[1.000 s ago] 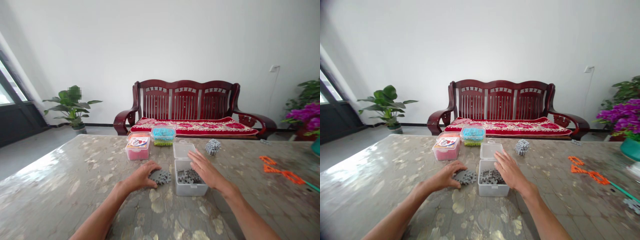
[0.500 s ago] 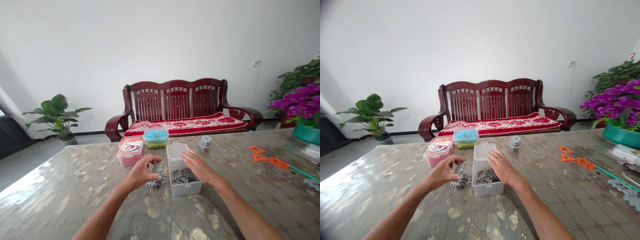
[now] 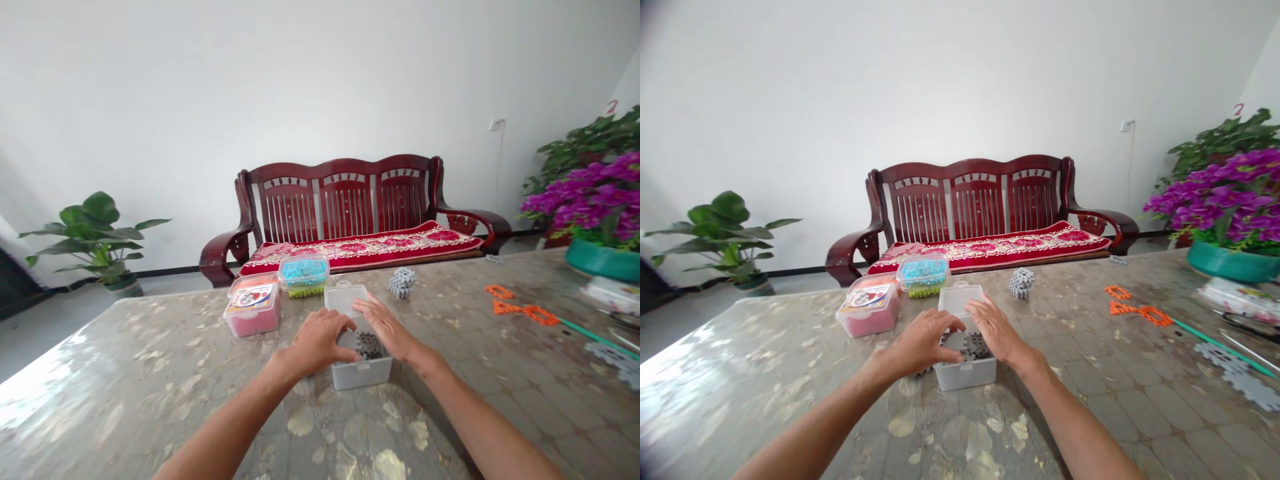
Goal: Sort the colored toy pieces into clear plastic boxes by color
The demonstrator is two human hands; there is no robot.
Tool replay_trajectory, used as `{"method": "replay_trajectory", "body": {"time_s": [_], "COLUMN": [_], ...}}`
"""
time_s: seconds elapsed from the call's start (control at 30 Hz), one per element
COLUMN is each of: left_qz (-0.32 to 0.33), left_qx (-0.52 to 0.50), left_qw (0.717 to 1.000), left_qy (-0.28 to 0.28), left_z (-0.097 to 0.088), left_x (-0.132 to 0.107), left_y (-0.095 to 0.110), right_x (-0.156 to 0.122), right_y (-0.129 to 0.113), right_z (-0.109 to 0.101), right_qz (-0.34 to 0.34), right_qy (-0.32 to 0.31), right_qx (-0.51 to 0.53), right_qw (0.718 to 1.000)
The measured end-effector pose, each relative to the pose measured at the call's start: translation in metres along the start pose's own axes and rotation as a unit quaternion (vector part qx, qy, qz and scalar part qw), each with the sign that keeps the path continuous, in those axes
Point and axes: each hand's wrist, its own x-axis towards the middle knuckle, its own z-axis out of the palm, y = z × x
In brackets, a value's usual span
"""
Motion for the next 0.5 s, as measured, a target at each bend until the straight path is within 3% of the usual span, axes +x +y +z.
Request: {"method": "replay_trajectory", "body": {"time_s": [0.33, 0.4, 0.5], "left_qz": [0.059, 0.044, -0.037], "left_qx": [-0.011, -0.070, -0.137], "left_qw": [0.998, 0.997, 0.987], "left_qy": [-0.008, 0.009, 0.077], "left_z": [-0.008, -0.011, -0.012], "left_x": [-0.009, -0.011, -0.020], "left_y": [0.001, -0.005, -0.026], "right_x": [-0.001, 0.000, 0.000], "right_y": [0.001, 0.001, -0.001], "right_z": [0.004, 0.003, 0.001], "right_qz": [0.012, 0.009, 0.016], "right_qy": [0.010, 0.003, -0.002], "right_qx": [-0.008, -0.011, -0.014], "right_qw": [1.000, 1.000, 1.000]}}
